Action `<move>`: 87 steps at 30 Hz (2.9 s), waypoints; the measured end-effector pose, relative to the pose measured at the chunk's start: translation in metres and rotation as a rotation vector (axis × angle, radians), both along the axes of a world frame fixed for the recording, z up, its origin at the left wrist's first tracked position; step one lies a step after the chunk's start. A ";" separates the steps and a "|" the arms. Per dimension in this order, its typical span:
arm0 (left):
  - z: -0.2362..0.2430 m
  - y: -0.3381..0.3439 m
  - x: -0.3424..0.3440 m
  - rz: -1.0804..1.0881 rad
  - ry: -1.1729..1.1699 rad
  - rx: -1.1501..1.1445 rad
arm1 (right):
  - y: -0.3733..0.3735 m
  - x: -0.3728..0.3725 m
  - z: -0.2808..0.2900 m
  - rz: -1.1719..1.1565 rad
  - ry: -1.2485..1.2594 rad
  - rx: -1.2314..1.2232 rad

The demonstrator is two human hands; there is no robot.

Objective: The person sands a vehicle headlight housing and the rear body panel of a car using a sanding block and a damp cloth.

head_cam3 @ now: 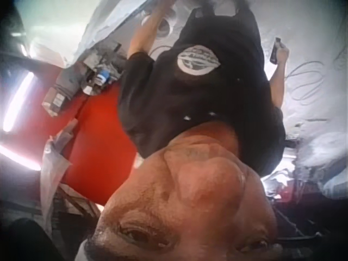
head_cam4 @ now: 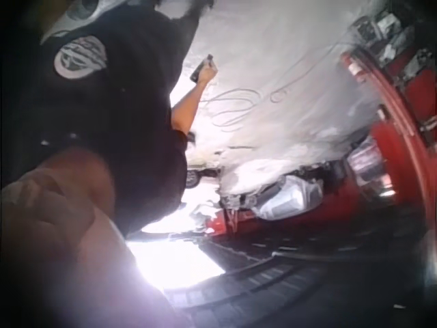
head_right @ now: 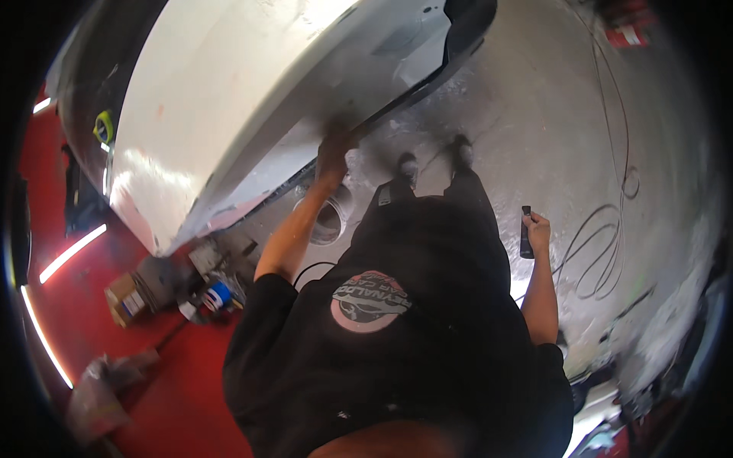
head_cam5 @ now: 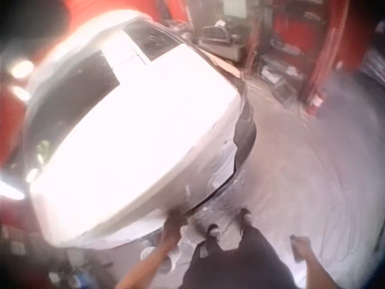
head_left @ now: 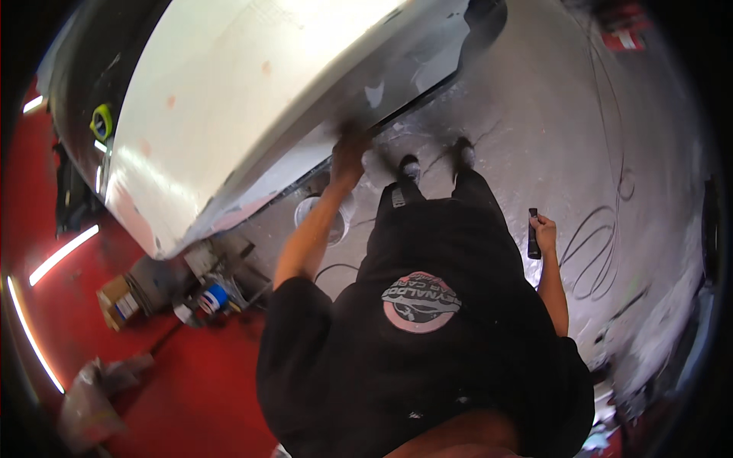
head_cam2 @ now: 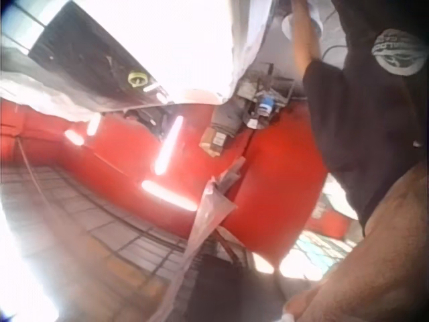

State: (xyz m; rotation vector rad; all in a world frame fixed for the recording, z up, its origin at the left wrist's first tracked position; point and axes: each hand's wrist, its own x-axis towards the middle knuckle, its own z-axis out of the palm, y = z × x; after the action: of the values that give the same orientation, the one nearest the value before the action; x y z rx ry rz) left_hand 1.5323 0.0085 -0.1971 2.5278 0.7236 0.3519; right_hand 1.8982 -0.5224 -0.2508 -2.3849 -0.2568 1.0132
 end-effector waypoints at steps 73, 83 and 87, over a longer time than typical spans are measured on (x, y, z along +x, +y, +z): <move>0.072 -0.121 0.317 1.202 -0.289 -0.416 | 0.422 0.376 -0.059 1.290 0.187 0.070; -0.022 -0.161 0.154 1.373 -0.624 -0.297 | 0.460 0.230 -0.016 1.688 0.090 0.170; -0.043 -0.207 0.056 1.416 -0.683 -0.250 | 0.443 0.160 -0.039 1.794 0.067 0.165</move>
State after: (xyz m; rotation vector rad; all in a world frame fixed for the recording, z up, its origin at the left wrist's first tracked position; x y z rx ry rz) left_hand 1.5887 -0.1982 -0.2403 1.1085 1.9191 1.3395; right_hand 2.0587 -0.0797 -0.2896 -1.4519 -2.5098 1.5009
